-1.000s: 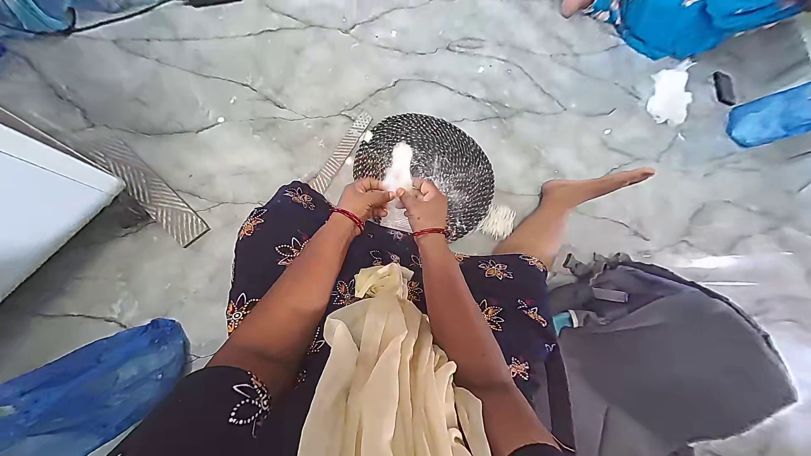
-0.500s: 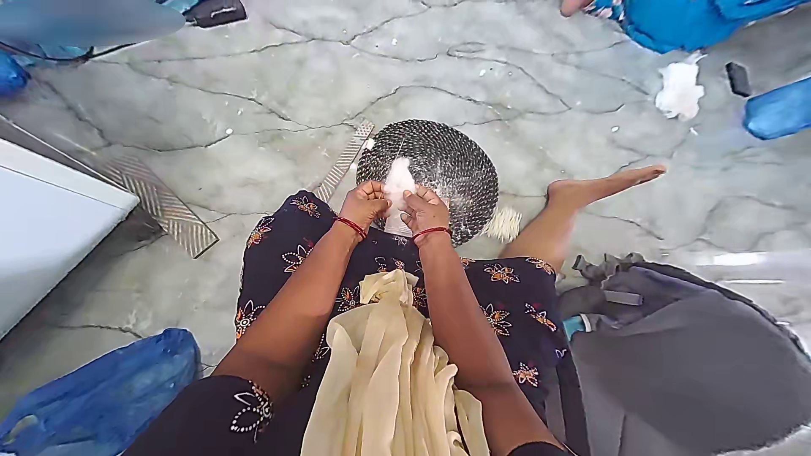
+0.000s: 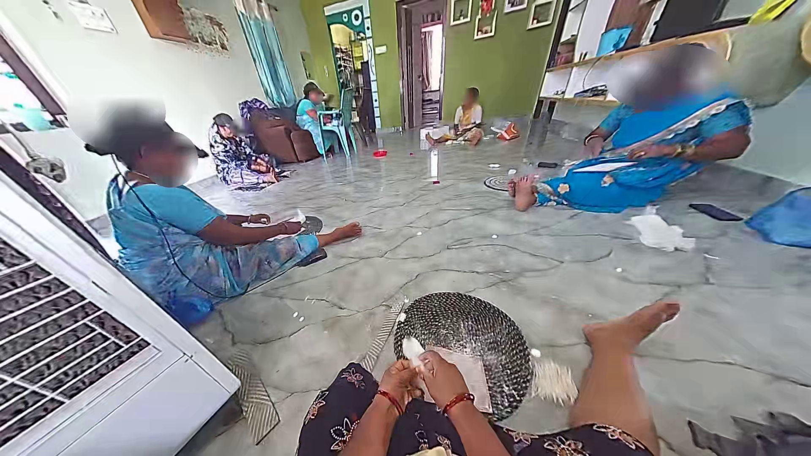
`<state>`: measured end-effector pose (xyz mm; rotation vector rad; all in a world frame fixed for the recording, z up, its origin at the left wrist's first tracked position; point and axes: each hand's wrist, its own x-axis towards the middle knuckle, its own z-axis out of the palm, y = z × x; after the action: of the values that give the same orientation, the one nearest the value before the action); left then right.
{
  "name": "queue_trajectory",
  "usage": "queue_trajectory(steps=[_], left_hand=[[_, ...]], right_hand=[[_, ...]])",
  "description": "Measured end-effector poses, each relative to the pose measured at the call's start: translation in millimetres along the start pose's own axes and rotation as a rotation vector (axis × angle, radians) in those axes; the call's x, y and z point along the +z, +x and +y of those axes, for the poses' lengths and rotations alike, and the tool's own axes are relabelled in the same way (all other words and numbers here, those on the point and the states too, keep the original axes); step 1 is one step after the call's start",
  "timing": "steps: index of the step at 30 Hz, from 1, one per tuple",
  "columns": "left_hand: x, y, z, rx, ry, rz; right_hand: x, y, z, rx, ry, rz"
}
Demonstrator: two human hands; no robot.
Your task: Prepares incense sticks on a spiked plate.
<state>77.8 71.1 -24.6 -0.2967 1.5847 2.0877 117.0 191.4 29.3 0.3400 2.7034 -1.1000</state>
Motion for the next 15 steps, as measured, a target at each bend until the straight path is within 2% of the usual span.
queue_trajectory(steps=[3, 6, 15], left_hand=[[2.0, -4.5, -3.9, 0.031, -0.13, 0.062], [1.7, -7.3, -7.6, 0.081, -0.263, 0.067], [3.2, -8.7, -11.7, 0.108, -0.245, 0.035]], right_hand=[[6.5, -5.3, 5.6, 0.057, 0.109, 0.071], [12.3, -11.3, 9.7, 0.127, 0.142, 0.029], [18.3, -1.7, 20.7, 0.128, 0.191, -0.018]])
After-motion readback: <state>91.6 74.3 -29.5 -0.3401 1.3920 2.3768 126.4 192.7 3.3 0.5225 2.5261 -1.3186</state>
